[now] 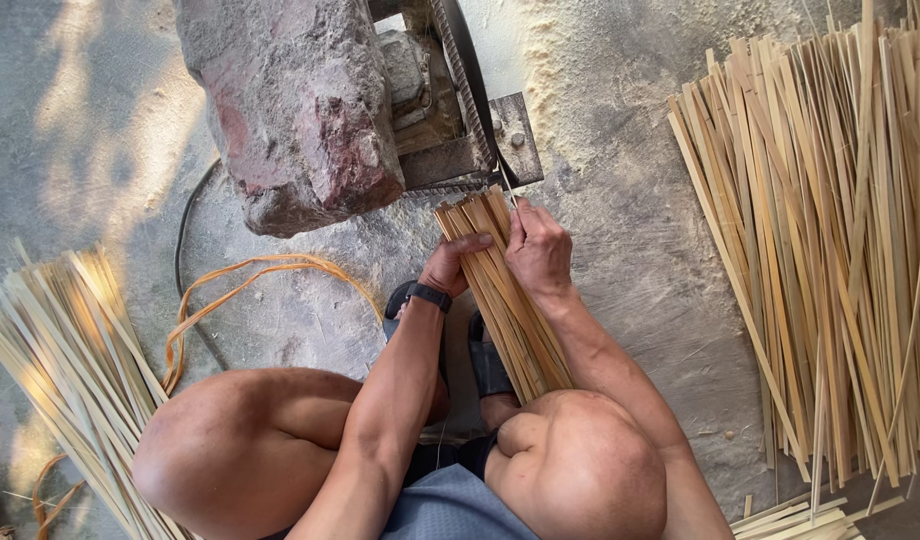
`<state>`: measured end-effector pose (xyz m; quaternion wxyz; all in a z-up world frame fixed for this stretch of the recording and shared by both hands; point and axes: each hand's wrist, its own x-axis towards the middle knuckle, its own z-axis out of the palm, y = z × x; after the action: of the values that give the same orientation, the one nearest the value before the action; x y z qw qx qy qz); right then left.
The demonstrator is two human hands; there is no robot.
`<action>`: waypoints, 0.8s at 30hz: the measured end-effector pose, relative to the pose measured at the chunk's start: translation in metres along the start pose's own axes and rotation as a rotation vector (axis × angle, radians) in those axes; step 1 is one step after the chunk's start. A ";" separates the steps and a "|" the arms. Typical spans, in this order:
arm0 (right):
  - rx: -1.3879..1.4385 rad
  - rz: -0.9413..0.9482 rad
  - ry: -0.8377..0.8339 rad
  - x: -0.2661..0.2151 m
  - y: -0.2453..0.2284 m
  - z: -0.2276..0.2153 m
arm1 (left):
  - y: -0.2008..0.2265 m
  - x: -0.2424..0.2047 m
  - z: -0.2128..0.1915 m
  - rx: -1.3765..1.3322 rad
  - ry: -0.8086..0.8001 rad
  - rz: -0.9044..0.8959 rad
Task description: The person sits on the floor and uses a stationary circular saw to cut bundles of thin bamboo strips into shorter lengths. The person repeatedly feeds bundles into the saw, cuts them, and places the finished pieces into a growing pile on the floor.
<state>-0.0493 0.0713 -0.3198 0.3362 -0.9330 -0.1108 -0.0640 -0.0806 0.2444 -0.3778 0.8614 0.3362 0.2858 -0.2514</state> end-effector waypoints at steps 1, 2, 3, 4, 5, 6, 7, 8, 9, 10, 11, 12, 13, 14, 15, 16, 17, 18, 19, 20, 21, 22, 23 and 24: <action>-0.002 -0.030 0.019 0.000 0.003 0.003 | -0.002 0.003 -0.002 -0.002 0.001 0.001; -0.006 -0.059 0.038 -0.001 0.005 0.005 | -0.003 0.005 0.000 -0.006 0.000 0.000; -0.015 -0.105 0.036 -0.005 0.007 0.001 | -0.003 0.005 0.003 -0.009 0.000 -0.002; -0.026 -0.148 0.037 -0.011 0.011 -0.008 | -0.001 0.002 0.007 -0.005 -0.014 0.013; -0.037 -0.191 0.037 -0.017 0.013 -0.018 | 0.003 -0.003 0.012 -0.001 -0.027 0.028; -0.037 -0.047 -0.053 -0.029 0.012 -0.035 | 0.008 -0.008 0.018 0.003 -0.043 0.045; -0.037 0.097 -0.143 -0.045 0.008 -0.057 | 0.015 -0.016 0.025 0.023 -0.134 0.084; -0.038 0.235 -0.239 -0.056 0.003 -0.075 | 0.020 -0.024 0.031 0.037 -0.224 0.127; -0.086 0.090 -0.117 -0.059 -0.004 -0.087 | 0.024 -0.030 0.037 0.051 -0.313 0.171; -0.132 -0.053 0.010 -0.061 -0.012 -0.094 | 0.027 -0.033 0.042 0.051 -0.339 0.159; -0.177 -0.198 0.136 -0.063 -0.019 -0.100 | 0.030 -0.034 0.045 0.051 -0.364 0.147; -0.035 -0.109 0.065 -0.066 -0.027 -0.102 | 0.030 -0.034 0.047 0.049 -0.385 0.135; 0.107 -0.021 -0.006 -0.070 -0.036 -0.102 | 0.029 -0.033 0.048 0.049 -0.374 0.122; 0.250 0.071 -0.077 -0.076 -0.042 -0.101 | 0.027 -0.031 0.048 0.051 -0.362 0.106; 0.233 0.051 -0.037 -0.080 -0.045 -0.100 | 0.025 -0.029 0.047 0.053 -0.351 0.089; 0.212 0.028 0.008 -0.081 -0.048 -0.098 | 0.025 -0.026 0.047 0.064 -0.358 0.090; 0.191 0.005 0.053 -0.084 -0.050 -0.097 | 0.025 -0.023 0.048 0.075 -0.366 0.091; 0.199 0.041 0.028 -0.087 -0.050 -0.099 | 0.023 -0.024 0.048 0.083 -0.370 0.086; 0.208 0.077 0.002 -0.087 -0.048 -0.101 | 0.021 -0.025 0.048 0.081 -0.366 0.084; 0.216 0.109 -0.022 -0.086 -0.048 -0.102 | 0.022 -0.024 0.049 0.079 -0.363 0.086; 0.207 0.093 -0.028 -0.087 -0.050 -0.104 | 0.021 -0.026 0.050 0.077 -0.360 0.088; 0.200 0.072 -0.032 -0.085 -0.053 -0.104 | 0.021 -0.028 0.051 0.084 -0.335 0.087; 0.193 0.051 -0.036 -0.085 -0.055 -0.104 | 0.021 -0.030 0.054 0.090 -0.310 0.086; 0.198 0.042 -0.030 -0.085 -0.057 -0.104 | 0.021 -0.031 0.056 0.092 -0.281 0.087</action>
<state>-0.1507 0.0334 -0.2213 0.4265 -0.8982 -0.1019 -0.0314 -0.0716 0.2255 -0.3139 0.8867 0.3490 0.1359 -0.2712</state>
